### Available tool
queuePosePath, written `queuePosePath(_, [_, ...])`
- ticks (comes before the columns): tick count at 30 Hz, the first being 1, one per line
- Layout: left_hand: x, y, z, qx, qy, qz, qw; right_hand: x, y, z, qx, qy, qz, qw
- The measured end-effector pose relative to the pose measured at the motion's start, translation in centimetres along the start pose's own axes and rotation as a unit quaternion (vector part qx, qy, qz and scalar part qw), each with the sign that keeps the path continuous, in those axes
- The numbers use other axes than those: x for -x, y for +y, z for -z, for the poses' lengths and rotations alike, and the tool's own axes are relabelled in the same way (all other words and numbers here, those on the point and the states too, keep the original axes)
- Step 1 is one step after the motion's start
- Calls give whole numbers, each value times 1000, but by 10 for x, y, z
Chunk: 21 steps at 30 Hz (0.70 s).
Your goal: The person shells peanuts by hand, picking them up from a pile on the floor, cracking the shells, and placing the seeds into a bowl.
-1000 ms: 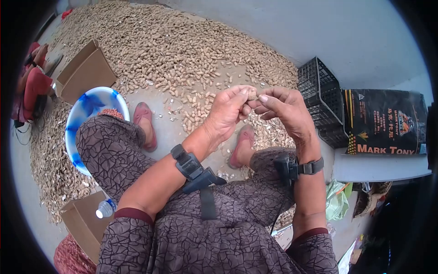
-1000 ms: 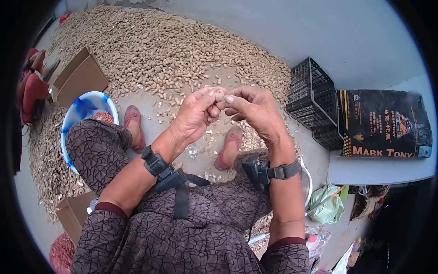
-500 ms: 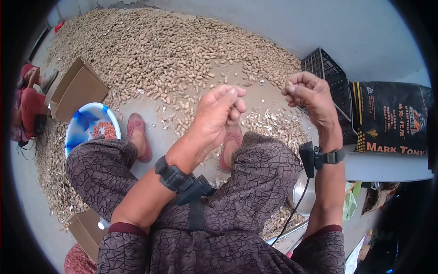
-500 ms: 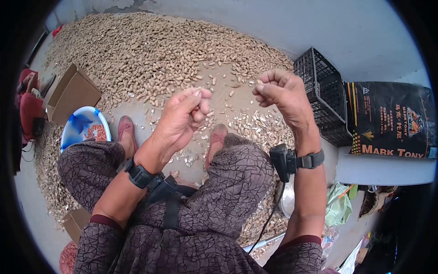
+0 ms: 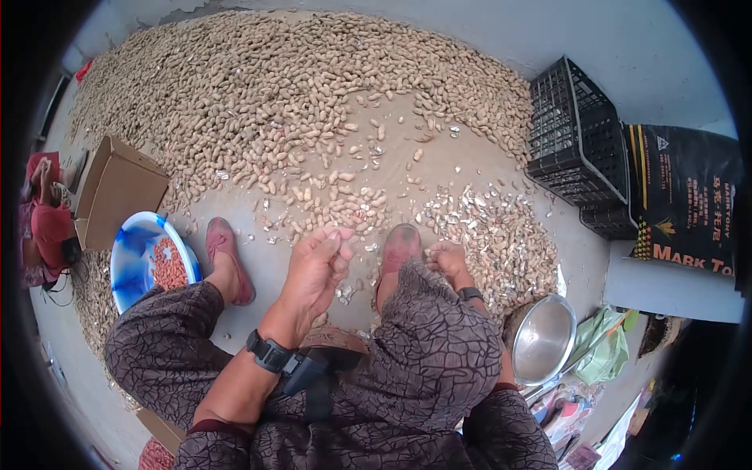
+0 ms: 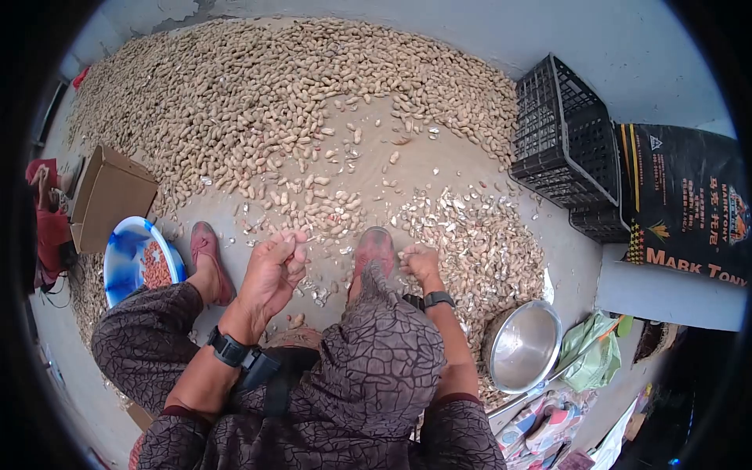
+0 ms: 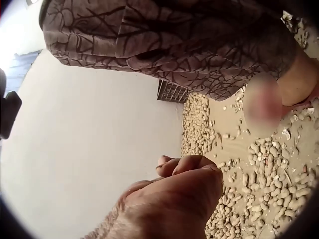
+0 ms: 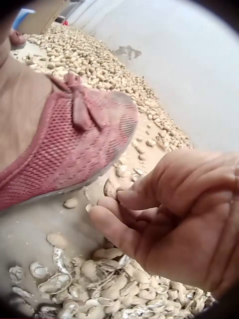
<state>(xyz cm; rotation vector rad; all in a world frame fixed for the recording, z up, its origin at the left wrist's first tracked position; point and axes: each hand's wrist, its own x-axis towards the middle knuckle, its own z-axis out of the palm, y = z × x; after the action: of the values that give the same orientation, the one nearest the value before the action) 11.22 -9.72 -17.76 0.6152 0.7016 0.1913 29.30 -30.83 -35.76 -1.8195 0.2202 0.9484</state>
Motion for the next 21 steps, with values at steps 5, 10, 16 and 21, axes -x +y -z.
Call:
queuePosePath(5, [-12,-4,5,0,36,14,999,-11,11,-19,96,-18,2,995])
queuePosePath(10, [-23,-7,14,-17,71,25,997,-16,5,-15,134,-47,-27,990])
queuePosePath(16, [-32,-11,15,-38,80,39,995,-21,19,-12,150,-72,-6,986])
queuePosePath(21, [-35,-12,16,-55,77,39,995,-25,39,-3,340,75,328,878])
